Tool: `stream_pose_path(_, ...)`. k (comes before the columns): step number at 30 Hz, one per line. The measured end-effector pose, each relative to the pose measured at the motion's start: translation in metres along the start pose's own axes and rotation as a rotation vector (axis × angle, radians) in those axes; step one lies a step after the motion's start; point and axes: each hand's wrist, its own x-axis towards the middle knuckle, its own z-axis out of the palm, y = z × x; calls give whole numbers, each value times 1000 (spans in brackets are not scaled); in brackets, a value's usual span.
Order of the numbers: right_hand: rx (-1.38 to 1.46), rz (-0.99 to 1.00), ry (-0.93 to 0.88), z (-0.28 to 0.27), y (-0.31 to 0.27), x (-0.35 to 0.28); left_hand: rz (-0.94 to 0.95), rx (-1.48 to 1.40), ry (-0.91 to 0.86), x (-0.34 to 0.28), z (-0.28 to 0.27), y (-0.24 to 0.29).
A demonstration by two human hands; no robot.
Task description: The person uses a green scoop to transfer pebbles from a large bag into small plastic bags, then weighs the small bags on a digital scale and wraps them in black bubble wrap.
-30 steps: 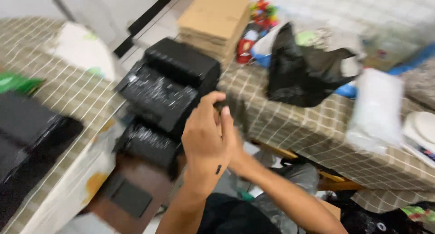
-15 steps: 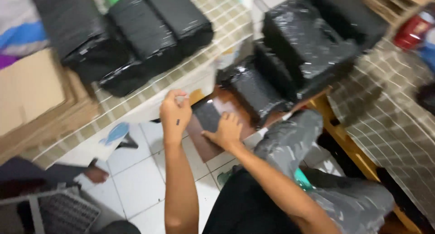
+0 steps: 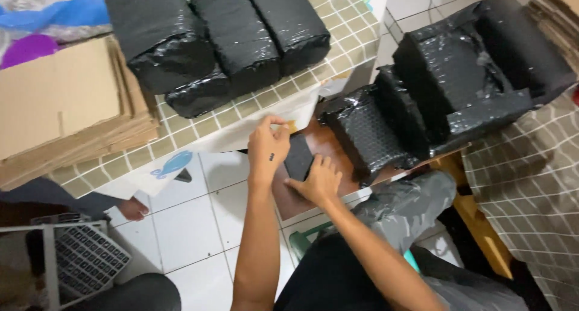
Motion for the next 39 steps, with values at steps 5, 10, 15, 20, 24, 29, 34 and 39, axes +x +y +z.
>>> stream_pose_path(5, 30, -63, -7, -33, -8, -12, -80, 64, -18, -10, -5, 26)
stream_pose_path(10, 13, -76, -33, -33, 1, -15, -81, 31, 27, -17, -7, 44)
stream_pose_path(15, 36, -85, -83, -31, 8, -16, -77, 39, 33, -19, 1, 48)
stream_pose_path(20, 75, -129, -66, -36, 15, -17, -35, 23, 15, -21, 8, 56)
stream_pose_path(24, 174, -174, -35, -65, 24, -26, 31, -78, -15, -35, 10, 89)
stream_pose_path(29, 628, -534, -24, -138, 84, -46, 338, -221, -86, -71, 40, 171)
stream_pose_path(34, 625, -404, 512, -290, 195, -110, 655, -367, -337, -127, 130, 277)
stream_pose_path(39, 428, 83, 1173, -368, 341, -189, 829, -345, -617, -172, 234, 365)
